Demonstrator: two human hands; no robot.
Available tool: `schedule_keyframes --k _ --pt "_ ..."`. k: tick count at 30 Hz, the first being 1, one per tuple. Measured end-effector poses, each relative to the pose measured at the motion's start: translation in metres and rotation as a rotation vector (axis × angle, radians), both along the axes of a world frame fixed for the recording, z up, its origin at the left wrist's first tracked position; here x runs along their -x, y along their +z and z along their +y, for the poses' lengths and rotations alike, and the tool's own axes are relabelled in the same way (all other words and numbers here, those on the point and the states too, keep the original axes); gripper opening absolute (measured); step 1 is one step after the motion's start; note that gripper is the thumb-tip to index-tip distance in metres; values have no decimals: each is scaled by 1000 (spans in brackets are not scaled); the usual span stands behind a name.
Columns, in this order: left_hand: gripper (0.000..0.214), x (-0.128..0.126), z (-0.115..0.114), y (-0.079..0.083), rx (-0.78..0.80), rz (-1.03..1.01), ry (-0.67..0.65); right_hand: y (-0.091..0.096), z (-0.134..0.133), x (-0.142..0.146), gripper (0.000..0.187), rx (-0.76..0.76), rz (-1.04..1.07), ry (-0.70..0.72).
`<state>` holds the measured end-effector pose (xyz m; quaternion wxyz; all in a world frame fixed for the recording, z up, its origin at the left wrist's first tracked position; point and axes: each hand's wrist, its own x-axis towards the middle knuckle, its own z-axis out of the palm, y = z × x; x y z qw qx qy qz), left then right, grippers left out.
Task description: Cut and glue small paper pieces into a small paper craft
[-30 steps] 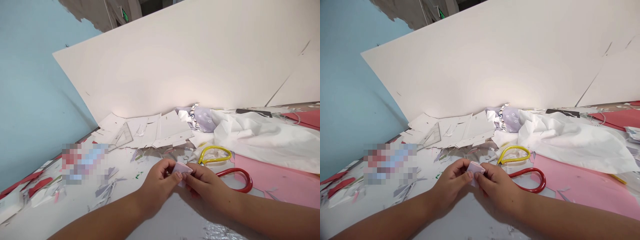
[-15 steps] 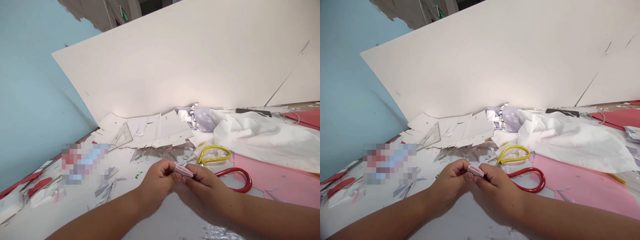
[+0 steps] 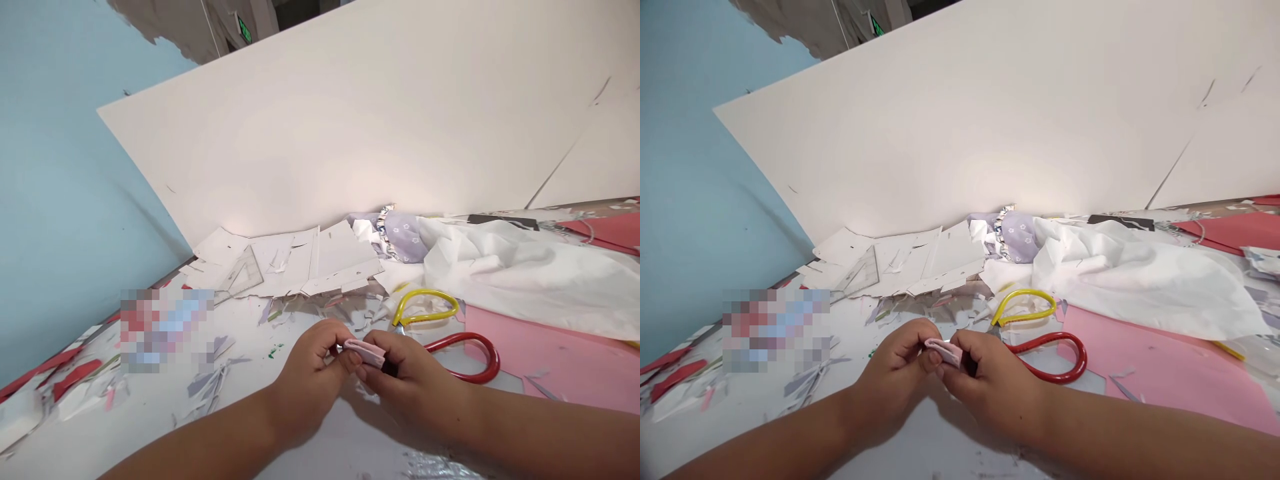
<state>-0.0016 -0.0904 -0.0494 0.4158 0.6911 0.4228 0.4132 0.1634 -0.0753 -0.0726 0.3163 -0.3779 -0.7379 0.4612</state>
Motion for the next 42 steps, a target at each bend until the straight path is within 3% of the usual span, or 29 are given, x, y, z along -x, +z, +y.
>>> schedule_keyframes --k 3,6,11,15,18,25,32,42 --pt "21 0 0 2 -59 31 -8 4 0 -1 25 -120 -89 29" --pt "21 2 0 3 -6 -3 -30 8 0 -3 27 -209 -131 99" --pt "19 3 0 1 177 -132 -110 7 0 -3 19 -53 -69 152" --pt "21 2 1 2 121 -56 22 5 0 -2 22 30 31 174" --pt "23 1 1 4 137 -88 94 8 1 -2 26 37 91 233" --pt "22 -1 2 5 224 -169 103 15 1 -3 26 -18 -92 197" --pt "14 1 3 0 492 -415 -16 12 1 -3 24 -17 -52 182" --pt "22 -6 0 11 392 -369 27 9 0 -2 29 32 1 158"
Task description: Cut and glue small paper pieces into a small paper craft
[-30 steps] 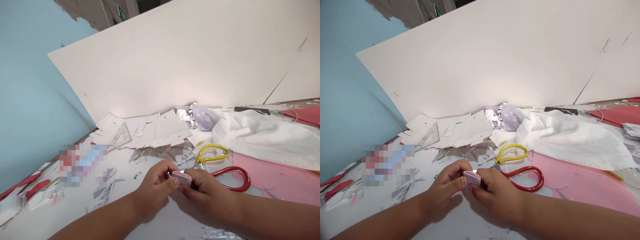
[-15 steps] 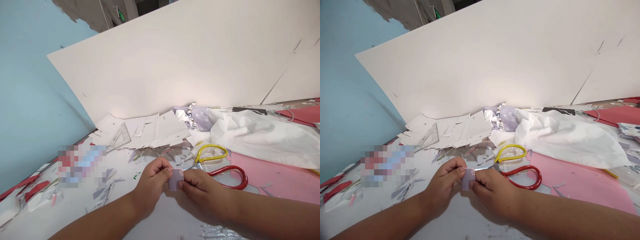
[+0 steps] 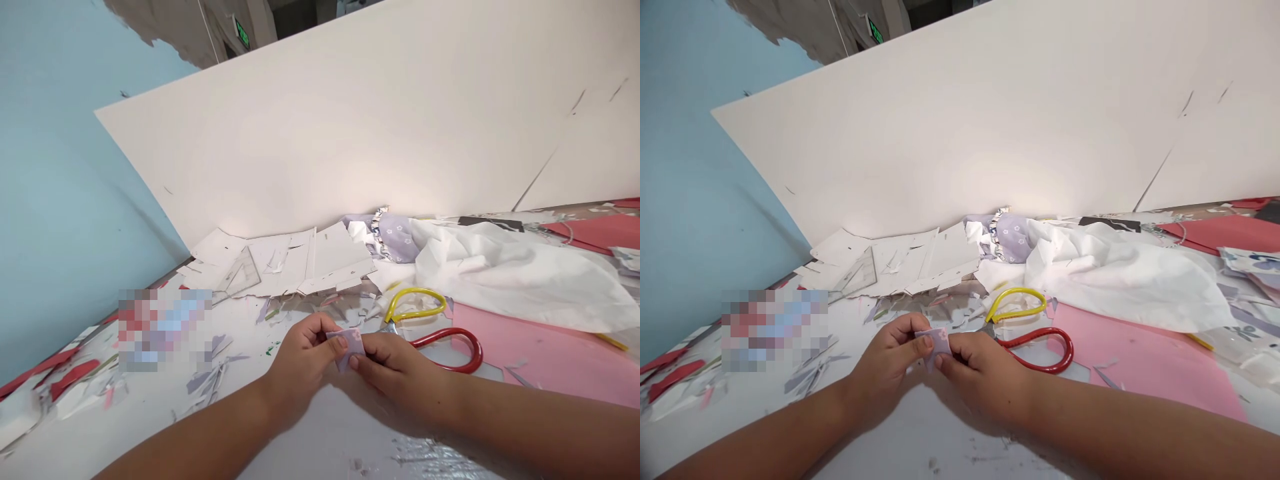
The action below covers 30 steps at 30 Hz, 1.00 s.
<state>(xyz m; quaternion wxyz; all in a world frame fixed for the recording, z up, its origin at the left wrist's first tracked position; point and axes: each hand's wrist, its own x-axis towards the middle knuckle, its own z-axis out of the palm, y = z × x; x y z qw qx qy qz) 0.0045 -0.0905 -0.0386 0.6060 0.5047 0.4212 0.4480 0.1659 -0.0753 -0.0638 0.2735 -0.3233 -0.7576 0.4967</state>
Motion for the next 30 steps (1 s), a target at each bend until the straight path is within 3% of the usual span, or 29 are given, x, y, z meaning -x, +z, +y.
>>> schedule_keyframes --k 9,12,18,25,30 --pt "17 1 2 -4 151 -38 -66 4 2 -1 27 58 5 84" --pt "19 0 2 -4 85 28 -66 4 3 -1 25 9 -62 128" --pt "20 2 3 -3 0 109 22 1 3 -1 34 13 -44 60" --pt "16 3 4 -8 19 144 -138 2 2 -4 35 -71 -82 97" --pt "22 5 4 -9 -30 127 -105 -1 3 -5 31 -108 -52 76"
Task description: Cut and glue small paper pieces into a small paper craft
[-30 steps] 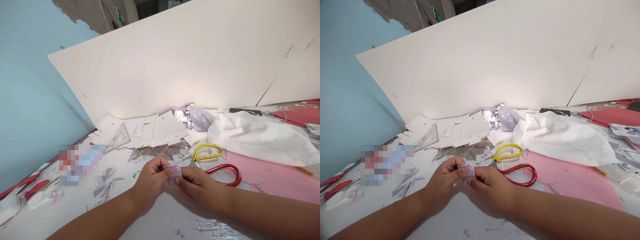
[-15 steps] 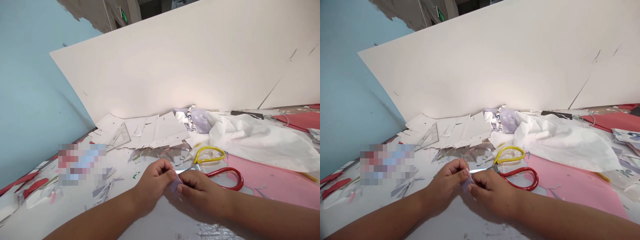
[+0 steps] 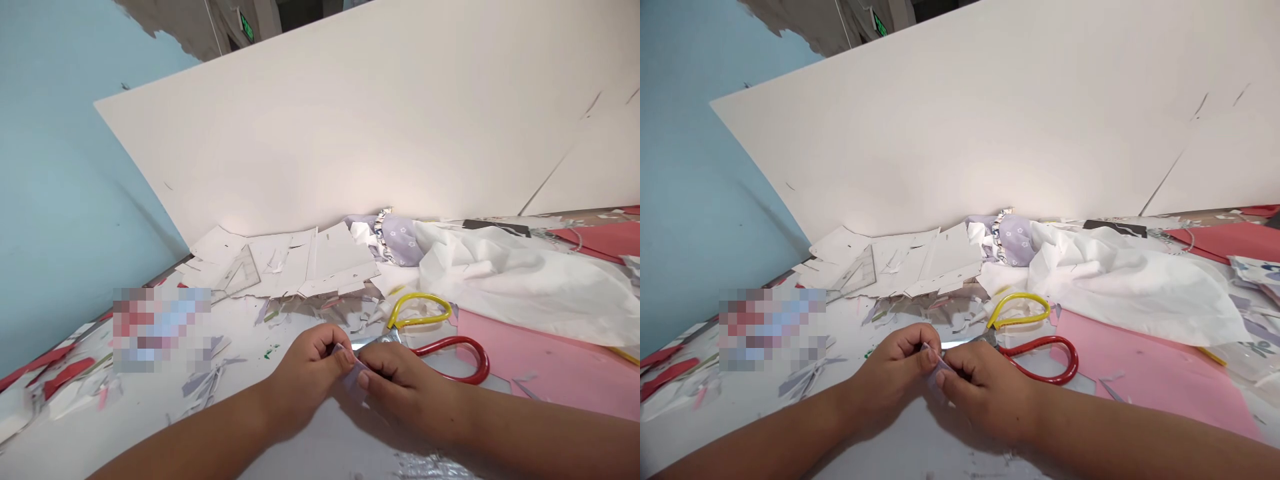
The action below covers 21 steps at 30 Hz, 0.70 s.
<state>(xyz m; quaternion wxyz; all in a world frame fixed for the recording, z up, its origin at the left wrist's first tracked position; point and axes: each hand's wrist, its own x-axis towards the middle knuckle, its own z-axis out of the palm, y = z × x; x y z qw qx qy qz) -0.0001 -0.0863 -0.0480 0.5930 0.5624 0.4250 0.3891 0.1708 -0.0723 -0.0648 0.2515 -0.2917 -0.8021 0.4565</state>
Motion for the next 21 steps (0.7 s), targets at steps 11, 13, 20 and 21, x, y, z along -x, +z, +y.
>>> schedule_keyframes --k 11,13,20,21 --pt "18 3 1 0 64 23 -45 2 -1 0 35 79 41 50" --pt "19 3 1 0 93 -34 0 -1 0 1 33 97 78 55" --pt "20 1 4 -1 164 -148 38 0 3 3 36 271 122 4" --pt "19 0 4 0 179 -152 39 1 3 3 36 296 127 -10"
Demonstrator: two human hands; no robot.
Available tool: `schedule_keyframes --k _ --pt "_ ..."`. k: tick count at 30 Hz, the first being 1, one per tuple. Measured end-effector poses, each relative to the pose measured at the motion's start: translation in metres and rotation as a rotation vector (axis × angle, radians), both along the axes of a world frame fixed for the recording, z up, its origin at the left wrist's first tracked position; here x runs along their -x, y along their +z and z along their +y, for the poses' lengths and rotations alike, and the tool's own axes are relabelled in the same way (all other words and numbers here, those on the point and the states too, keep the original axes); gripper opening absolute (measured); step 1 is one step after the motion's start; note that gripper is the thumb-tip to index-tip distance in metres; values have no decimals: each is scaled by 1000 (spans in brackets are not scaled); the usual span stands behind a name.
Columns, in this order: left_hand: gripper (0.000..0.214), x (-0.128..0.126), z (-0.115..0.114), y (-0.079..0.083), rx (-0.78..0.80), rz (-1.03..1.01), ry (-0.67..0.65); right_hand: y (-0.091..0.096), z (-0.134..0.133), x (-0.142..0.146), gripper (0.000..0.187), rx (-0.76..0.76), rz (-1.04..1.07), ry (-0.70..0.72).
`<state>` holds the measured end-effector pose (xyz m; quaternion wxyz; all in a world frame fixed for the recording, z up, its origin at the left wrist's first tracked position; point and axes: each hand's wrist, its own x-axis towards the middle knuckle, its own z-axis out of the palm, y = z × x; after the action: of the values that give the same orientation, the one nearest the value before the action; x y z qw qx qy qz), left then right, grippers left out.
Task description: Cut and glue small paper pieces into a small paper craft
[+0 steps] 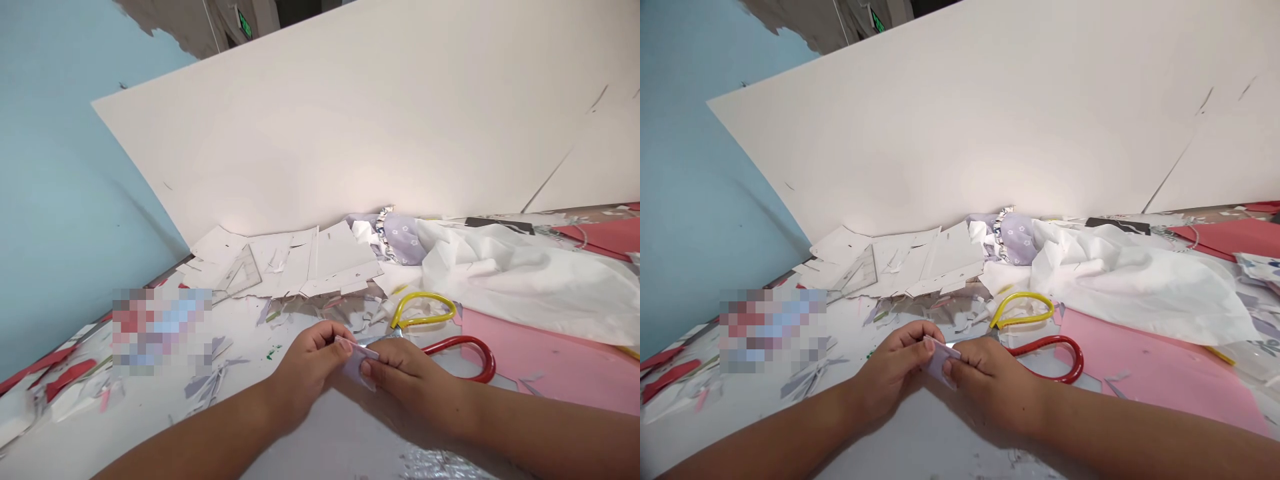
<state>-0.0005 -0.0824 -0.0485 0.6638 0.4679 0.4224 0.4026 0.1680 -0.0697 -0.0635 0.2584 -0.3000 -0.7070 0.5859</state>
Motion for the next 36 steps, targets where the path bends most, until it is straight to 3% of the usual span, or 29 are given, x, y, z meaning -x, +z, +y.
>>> schedule_keyframes --k 7,11,18,24,31,34,36 --pt "22 1 1 3 -92 10 112 4 -1 -2 32 -92 -36 36" --pt "20 2 2 1 -70 6 64 5 -1 -2 29 -102 -12 -49" --pt "30 1 2 0 -98 200 54 7 0 -3 31 -99 55 -49" --pt "16 -1 -4 1 -43 148 -42 1 -1 0 38 69 75 -191" --pt "11 0 -9 4 -135 261 -55 3 2 1 29 222 232 -383" --pt "10 -2 -7 4 -163 270 22 6 3 -2 26 143 239 -407" --pt "12 -2 -5 4 -179 274 48 10 4 -5 25 -21 153 -359"
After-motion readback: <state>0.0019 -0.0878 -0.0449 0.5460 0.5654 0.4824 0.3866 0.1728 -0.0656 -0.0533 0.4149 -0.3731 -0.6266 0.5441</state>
